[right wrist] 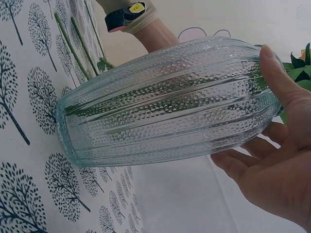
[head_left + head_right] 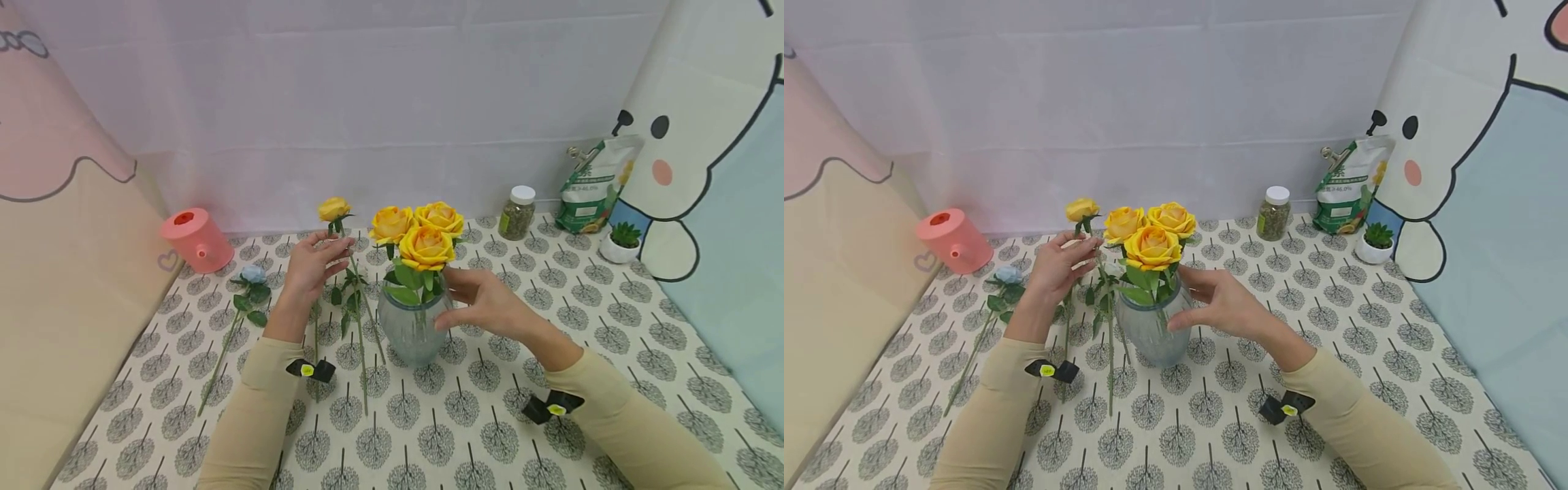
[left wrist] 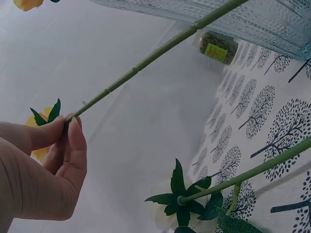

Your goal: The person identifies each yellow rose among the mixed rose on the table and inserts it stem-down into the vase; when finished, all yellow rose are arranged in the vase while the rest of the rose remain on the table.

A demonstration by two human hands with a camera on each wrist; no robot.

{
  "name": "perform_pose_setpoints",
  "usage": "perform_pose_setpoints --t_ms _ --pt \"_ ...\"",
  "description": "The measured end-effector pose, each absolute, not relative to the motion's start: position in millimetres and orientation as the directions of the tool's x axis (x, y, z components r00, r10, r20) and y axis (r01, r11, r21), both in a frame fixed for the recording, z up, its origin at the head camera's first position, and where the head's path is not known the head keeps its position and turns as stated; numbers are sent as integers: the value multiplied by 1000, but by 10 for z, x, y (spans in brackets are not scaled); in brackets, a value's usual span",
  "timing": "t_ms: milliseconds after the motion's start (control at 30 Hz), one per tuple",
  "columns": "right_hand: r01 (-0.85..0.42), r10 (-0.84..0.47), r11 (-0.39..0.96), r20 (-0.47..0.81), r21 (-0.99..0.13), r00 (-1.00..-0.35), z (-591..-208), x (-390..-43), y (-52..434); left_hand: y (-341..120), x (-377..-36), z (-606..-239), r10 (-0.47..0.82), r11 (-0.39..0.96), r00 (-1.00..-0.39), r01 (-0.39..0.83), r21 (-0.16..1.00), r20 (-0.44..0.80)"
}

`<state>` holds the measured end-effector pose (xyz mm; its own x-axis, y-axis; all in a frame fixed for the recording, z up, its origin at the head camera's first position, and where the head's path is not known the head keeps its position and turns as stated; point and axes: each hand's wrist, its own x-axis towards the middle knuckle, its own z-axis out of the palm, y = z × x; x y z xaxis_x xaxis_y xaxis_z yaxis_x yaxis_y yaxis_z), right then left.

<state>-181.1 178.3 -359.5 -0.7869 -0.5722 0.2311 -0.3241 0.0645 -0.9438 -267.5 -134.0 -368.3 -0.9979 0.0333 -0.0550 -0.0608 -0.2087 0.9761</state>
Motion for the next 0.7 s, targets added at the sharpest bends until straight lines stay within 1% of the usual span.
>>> perform_pose_setpoints --t_ms 100,333,567,700 --pt "-327 -572 60 237 -943 -786 -3594 -1812 1787 -1315 -2656 -3644 37 -204 -998 -61 977 -55" --pt "-320 -571 55 233 -946 -787 -3598 -1808 1782 -1317 -2604 -3576 55 -308 -997 -73 949 -59" --pt "-322 -575 47 238 -945 -783 -3597 -1812 1782 -1360 -2546 -3488 117 -366 -993 -60 929 -18" --pt "-331 -574 52 243 -942 -782 -3592 -1811 1782 -1400 -2493 -3397 117 -411 -993 -23 911 28"
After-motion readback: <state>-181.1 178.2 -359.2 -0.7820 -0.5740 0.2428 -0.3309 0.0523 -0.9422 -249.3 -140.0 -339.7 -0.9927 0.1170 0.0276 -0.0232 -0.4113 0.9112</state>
